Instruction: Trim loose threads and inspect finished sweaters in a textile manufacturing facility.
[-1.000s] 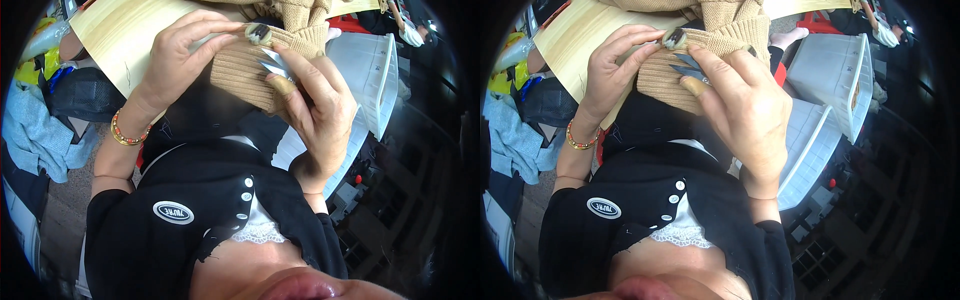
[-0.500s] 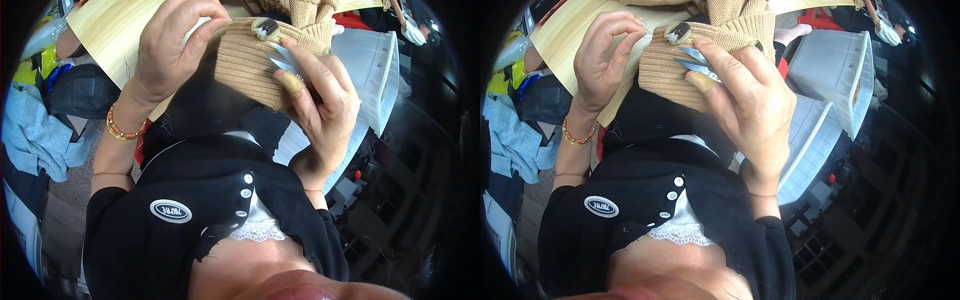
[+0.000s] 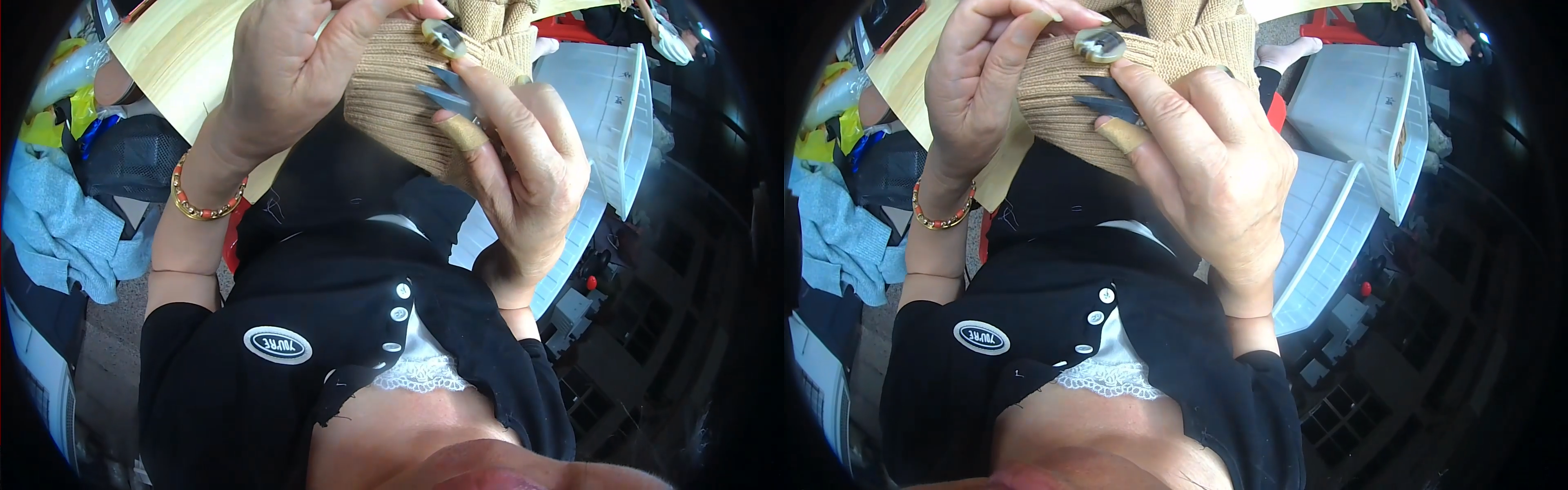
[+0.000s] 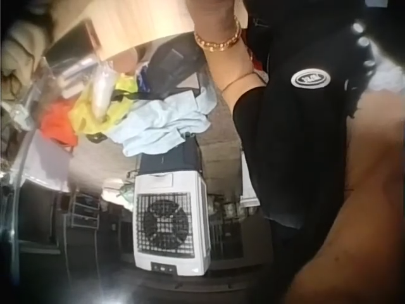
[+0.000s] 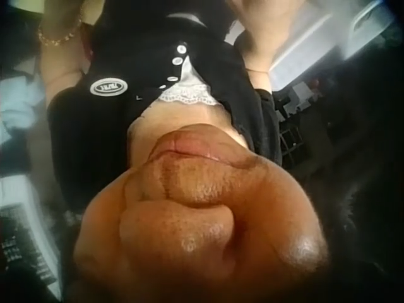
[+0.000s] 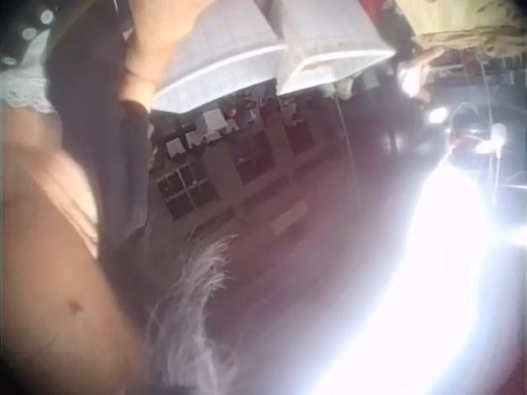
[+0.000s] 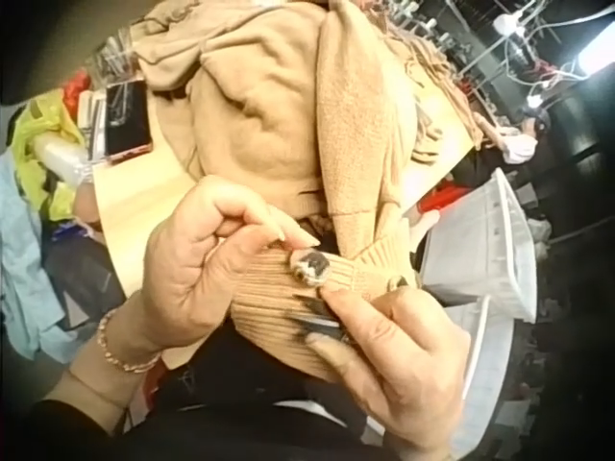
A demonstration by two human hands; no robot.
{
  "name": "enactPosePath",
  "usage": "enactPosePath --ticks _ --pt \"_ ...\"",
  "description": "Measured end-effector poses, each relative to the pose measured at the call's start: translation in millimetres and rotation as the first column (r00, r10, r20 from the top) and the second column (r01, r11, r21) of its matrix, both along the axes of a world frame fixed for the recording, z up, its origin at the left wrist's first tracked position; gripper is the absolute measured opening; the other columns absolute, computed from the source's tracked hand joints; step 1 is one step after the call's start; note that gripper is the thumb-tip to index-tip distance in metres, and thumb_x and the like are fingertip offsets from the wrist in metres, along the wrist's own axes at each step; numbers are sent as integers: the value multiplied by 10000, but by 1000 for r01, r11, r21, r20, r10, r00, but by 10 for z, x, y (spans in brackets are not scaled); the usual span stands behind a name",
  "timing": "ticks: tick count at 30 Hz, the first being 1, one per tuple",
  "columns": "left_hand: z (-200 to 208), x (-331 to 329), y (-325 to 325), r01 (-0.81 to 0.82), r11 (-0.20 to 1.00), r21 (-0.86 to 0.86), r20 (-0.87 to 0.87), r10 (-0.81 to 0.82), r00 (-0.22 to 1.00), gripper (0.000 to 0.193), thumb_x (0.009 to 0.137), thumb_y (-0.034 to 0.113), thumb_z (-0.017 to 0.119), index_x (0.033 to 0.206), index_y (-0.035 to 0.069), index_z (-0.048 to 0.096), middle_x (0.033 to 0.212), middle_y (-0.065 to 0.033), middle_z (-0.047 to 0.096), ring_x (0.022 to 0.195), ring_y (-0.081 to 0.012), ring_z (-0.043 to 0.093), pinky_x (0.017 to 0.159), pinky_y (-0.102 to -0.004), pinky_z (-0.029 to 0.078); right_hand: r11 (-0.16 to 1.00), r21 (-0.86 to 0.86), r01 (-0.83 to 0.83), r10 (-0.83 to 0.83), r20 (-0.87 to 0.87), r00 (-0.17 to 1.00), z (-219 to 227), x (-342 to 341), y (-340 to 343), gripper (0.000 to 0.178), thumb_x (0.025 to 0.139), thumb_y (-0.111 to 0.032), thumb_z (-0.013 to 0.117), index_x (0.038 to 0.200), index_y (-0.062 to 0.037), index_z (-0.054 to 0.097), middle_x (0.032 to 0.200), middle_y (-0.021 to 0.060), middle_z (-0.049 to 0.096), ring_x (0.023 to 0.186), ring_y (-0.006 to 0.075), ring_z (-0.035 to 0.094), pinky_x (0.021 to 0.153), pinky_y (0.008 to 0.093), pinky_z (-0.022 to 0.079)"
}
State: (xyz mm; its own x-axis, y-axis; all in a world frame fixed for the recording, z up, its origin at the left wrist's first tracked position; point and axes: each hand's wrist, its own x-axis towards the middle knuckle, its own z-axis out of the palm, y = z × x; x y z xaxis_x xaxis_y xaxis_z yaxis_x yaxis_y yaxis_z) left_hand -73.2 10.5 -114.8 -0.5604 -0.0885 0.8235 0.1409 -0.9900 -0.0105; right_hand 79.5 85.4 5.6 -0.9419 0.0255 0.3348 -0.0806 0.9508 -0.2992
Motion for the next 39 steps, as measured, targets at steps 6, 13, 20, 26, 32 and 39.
enactPosePath --ticks 6,13,20,26,32,39 --pt "-42 -31 8 -45 997 -64 33 47 998 119 1041 71 465 1073 -41 488 920 -113 645 821 -114 630 766 -229 517 998 -1 57 -57 -25 998 19 -64 0 354 794 -144 790 1133 -59 740 748 36 526 653 128 516 563 261 388" --pt "-78 -48 75 -82 996 -17 36 83 996 131 1041 81 466 1070 -45 483 875 -104 640 792 -120 634 740 -226 519 994 -28 107 -106 53 993 112 -156 -20 309 806 -104 772 1104 -33 735 732 55 513 633 145 505 558 275 389" --pt "115 -6 -130 -332 938 -99 72 339 938 99 1016 52 503 1017 -45 522 825 -104 642 714 -137 653 654 -241 532 992 31 125 -127 115 985 171 -235 -36 292 814 -121 777 1081 -15 725 725 88 514 614 170 516 567 288 410" --pt "554 68 -636 -623 189 -759 -500 444 743 79 975 24 564 1022 -37 547 818 -130 645 679 -202 665 606 -272 532 997 40 72 -78 150 986 213 -299 44 274 829 -138 773 1063 -5 724 738 90 550 622 170 549 577 289 431" --pt "608 77 -628 -670 190 -718 -538 461 706 75 964 13 578 1018 -31 552 864 -138 642 673 -216 662 599 -289 531 998 29 52 -56 188 981 289 -303 107 251 837 -117 759 1055 3 724 800 86 600 671 163 607 619 274 467" --pt "609 110 -630 -672 180 -719 -543 460 703 80 960 14 588 1018 -30 554 860 -134 638 672 -219 659 602 -285 528 996 81 48 -61 159 985 274 -280 102 251 824 -98 756 1049 8 722 815 92 608 707 173 627 641 273 478"
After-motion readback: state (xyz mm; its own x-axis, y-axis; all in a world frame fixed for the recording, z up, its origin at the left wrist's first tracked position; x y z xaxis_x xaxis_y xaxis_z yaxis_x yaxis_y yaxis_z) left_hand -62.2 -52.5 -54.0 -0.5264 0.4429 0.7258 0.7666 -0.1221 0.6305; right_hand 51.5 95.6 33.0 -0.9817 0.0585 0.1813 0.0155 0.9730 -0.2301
